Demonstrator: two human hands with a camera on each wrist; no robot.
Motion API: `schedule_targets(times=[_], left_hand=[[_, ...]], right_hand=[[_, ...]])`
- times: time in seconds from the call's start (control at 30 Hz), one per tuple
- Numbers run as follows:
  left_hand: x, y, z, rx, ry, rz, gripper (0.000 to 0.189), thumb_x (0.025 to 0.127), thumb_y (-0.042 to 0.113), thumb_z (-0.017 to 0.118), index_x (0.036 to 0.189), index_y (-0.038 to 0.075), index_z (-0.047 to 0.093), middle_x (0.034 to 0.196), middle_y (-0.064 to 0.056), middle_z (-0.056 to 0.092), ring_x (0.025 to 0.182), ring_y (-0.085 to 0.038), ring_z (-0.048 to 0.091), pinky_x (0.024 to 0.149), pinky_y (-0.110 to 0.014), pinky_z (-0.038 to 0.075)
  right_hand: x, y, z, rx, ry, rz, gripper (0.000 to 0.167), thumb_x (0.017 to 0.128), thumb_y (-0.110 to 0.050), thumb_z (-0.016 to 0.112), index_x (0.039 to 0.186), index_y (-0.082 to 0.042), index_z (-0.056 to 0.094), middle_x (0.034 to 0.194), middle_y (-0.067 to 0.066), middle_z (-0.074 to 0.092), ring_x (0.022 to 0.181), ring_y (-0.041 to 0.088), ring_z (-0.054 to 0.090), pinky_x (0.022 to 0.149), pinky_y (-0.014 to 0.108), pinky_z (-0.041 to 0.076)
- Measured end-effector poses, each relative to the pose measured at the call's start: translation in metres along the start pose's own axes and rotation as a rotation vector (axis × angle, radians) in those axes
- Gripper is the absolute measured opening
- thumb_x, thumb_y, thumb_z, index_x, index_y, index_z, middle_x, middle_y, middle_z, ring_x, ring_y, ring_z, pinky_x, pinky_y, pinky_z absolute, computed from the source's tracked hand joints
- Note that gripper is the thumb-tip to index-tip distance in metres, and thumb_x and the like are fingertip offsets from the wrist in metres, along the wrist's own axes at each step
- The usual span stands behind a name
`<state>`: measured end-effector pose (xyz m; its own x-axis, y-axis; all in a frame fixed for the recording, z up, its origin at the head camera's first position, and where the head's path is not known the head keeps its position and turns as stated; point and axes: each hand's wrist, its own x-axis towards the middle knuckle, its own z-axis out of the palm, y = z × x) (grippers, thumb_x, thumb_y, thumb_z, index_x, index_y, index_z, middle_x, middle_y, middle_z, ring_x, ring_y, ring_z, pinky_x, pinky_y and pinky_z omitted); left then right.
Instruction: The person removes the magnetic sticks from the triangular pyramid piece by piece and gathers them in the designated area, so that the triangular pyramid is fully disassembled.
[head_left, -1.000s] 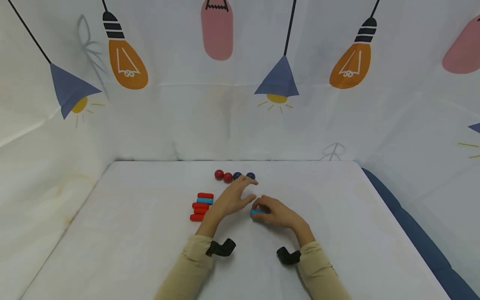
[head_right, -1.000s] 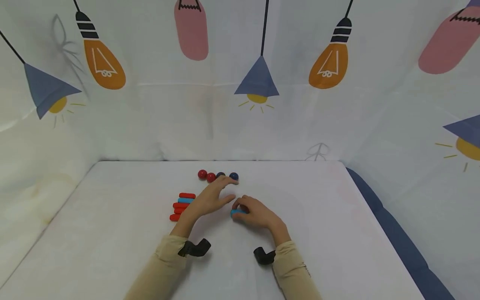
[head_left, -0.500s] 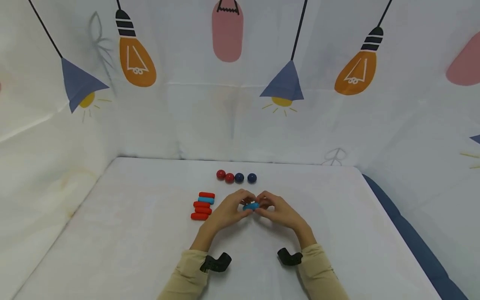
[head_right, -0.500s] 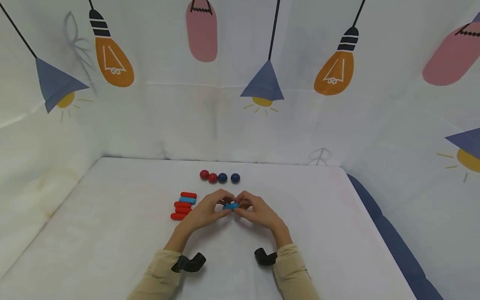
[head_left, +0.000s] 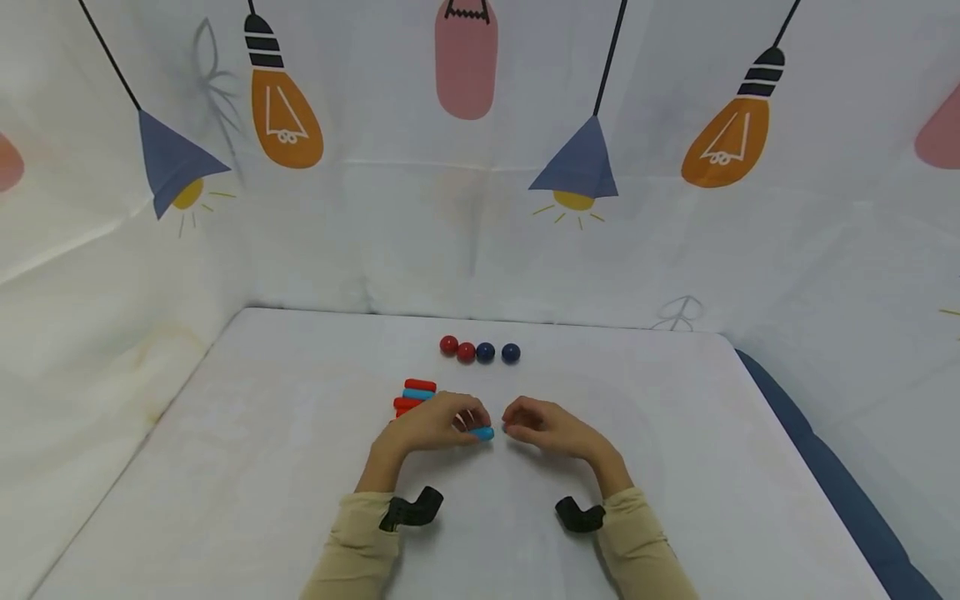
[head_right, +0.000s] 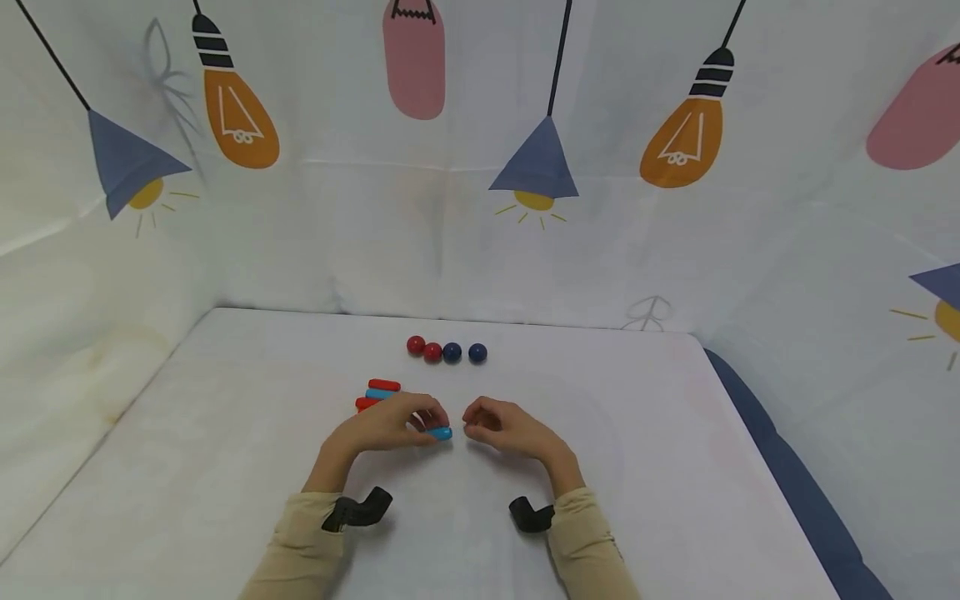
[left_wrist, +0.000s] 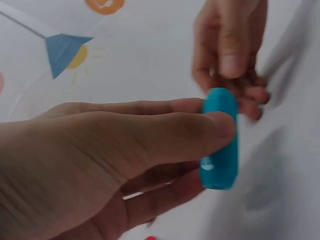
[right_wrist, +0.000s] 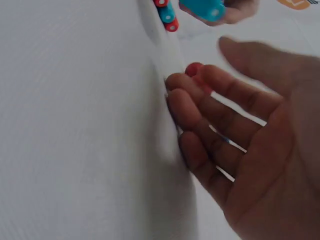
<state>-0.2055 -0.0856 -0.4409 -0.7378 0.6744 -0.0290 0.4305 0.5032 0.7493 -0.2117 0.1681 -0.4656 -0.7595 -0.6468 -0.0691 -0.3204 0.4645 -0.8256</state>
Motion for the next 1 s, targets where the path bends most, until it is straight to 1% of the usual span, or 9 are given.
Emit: schedule_targets(times=[0.07,0.13,0.33,0.5,0.57,0.7,0.83,0.9,1.0], left_hand=[[-0.008,-0.005,-0.007,0.005,-0.026,-0.033,0.011,0.085,0.023,0.070,0.096,0.022,0.067,0.091,0.011,0.065,0.087,-0.009,0.061,0.080,-0.024,0.051],[-0.016,-0.009,-0.014,0.020,-0.035,-0.070,0.010,0.084,0.024,0.071,0.093,0.024,0.068,0.089,0.013,0.065,0.086,-0.007,0.060,0.080,-0.024,0.050],[-0.040,-0.023,-0.030,0.070,-0.004,-0.115,0.010,0.082,0.024,0.073,0.091,0.022,0.070,0.088,0.011,0.067,0.081,-0.005,0.060,0.076,-0.021,0.050],[-0.055,-0.028,-0.037,0.059,0.015,-0.144,0.011,0.081,0.020,0.074,0.091,0.018,0.070,0.090,0.007,0.066,0.081,-0.007,0.060,0.075,-0.020,0.050],[-0.058,-0.029,-0.039,0.047,0.019,-0.138,0.012,0.081,0.018,0.074,0.092,0.016,0.071,0.091,0.005,0.066,0.082,-0.009,0.060,0.076,-0.021,0.050],[-0.063,-0.031,-0.042,0.021,0.038,-0.149,0.013,0.080,0.017,0.075,0.093,0.014,0.071,0.094,0.003,0.067,0.086,-0.014,0.060,0.077,-0.023,0.051],[-0.066,-0.035,-0.044,0.008,0.064,-0.164,0.013,0.079,0.015,0.075,0.092,0.013,0.073,0.095,0.000,0.065,0.086,-0.018,0.059,0.074,-0.022,0.050],[-0.067,-0.037,-0.043,0.011,0.069,-0.166,0.012,0.079,0.014,0.075,0.091,0.014,0.073,0.093,0.000,0.064,0.084,-0.017,0.057,0.071,-0.022,0.049],[-0.066,-0.040,-0.041,0.013,0.071,-0.189,0.011,0.079,0.012,0.075,0.089,0.016,0.073,0.090,0.001,0.062,0.081,-0.016,0.054,0.069,-0.021,0.048]], right_hand=[[0.000,-0.001,0.001,-0.020,-0.023,0.023,0.021,0.096,-0.032,0.054,0.112,-0.019,0.057,0.106,-0.006,0.065,0.099,0.009,0.060,0.089,0.026,0.046],[0.000,-0.003,0.001,-0.040,-0.030,0.034,0.021,0.097,-0.032,0.053,0.112,-0.019,0.058,0.107,-0.006,0.064,0.100,0.009,0.059,0.089,0.026,0.046],[0.000,-0.004,0.002,-0.081,-0.024,0.044,0.019,0.097,-0.032,0.053,0.111,-0.021,0.059,0.106,-0.009,0.063,0.098,0.007,0.057,0.089,0.026,0.046],[0.002,-0.006,0.003,-0.094,-0.036,0.028,0.020,0.097,-0.031,0.052,0.112,-0.020,0.060,0.107,-0.008,0.063,0.099,0.007,0.057,0.089,0.026,0.046],[0.002,-0.007,0.004,-0.093,-0.041,0.026,0.019,0.097,-0.030,0.052,0.112,-0.020,0.060,0.107,-0.008,0.063,0.099,0.006,0.057,0.089,0.025,0.046],[0.003,-0.008,0.004,-0.099,-0.047,0.023,0.021,0.097,-0.031,0.052,0.112,-0.019,0.060,0.107,-0.007,0.063,0.099,0.006,0.058,0.089,0.026,0.046],[0.004,-0.008,0.005,-0.108,-0.041,0.019,0.021,0.097,-0.032,0.051,0.112,-0.020,0.060,0.107,-0.008,0.064,0.099,0.006,0.058,0.089,0.026,0.046],[0.004,-0.008,0.005,-0.108,-0.039,0.014,0.021,0.097,-0.032,0.051,0.112,-0.020,0.060,0.107,-0.007,0.064,0.099,0.006,0.058,0.089,0.026,0.046],[0.004,-0.009,0.006,-0.106,-0.042,0.009,0.021,0.098,-0.031,0.051,0.112,-0.019,0.060,0.108,-0.006,0.064,0.098,0.007,0.057,0.088,0.026,0.046]])
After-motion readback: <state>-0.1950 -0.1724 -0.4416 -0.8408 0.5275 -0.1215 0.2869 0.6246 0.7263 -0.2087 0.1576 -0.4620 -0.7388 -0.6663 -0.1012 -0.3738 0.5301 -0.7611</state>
